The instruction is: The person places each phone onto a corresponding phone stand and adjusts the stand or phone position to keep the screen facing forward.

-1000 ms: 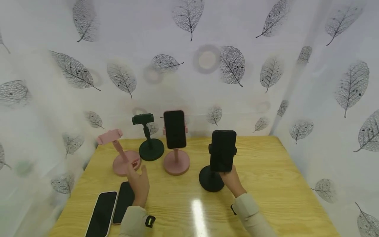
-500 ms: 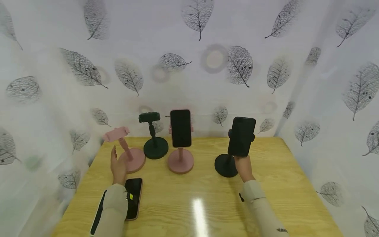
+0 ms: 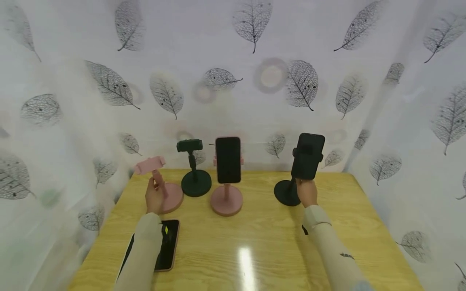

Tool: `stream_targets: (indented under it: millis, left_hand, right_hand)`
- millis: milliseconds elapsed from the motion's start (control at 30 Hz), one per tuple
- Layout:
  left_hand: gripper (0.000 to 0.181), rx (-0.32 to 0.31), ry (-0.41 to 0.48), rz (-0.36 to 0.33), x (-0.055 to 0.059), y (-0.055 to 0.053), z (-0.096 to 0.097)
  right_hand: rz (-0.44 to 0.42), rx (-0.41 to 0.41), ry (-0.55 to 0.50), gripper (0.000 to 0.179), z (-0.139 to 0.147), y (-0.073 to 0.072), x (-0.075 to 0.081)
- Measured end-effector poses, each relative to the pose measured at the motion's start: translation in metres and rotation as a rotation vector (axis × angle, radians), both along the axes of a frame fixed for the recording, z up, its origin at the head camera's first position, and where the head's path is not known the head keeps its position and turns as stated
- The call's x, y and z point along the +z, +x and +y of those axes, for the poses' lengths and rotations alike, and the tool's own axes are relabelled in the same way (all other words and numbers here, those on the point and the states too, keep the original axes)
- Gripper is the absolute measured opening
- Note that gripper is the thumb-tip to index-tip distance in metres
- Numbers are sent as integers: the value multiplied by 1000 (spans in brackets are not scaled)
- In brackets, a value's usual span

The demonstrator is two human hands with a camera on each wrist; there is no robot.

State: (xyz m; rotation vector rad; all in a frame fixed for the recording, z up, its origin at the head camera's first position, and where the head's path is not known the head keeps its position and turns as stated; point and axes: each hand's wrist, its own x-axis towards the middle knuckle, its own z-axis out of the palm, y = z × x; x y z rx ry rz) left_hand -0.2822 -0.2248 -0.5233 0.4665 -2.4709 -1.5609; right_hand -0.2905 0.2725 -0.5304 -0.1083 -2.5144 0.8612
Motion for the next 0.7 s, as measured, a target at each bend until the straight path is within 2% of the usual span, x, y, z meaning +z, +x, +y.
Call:
stream_targets:
  millis: [100,200,367,567,700]
  left_hand:
    - [43,-7,-40,-10,1,2,-1]
    - [39,-45,-73,-11,4,7,0]
    - [37,-141,-133,15,5,18,6]
    - [38,-278,-111,-46,5,30,13]
    - [35,-348,-120,-43,2,40,22]
  right_hand:
    - [-18,-15,13,29,1,-9,0]
    - [-22,-31,48,29,2,-19,2]
    - [-46,-34,36,30,5,-30,5]
    - [-131,-6,25,32,4,-34,9]
    - [-165,26,29,35,3,-33,8]
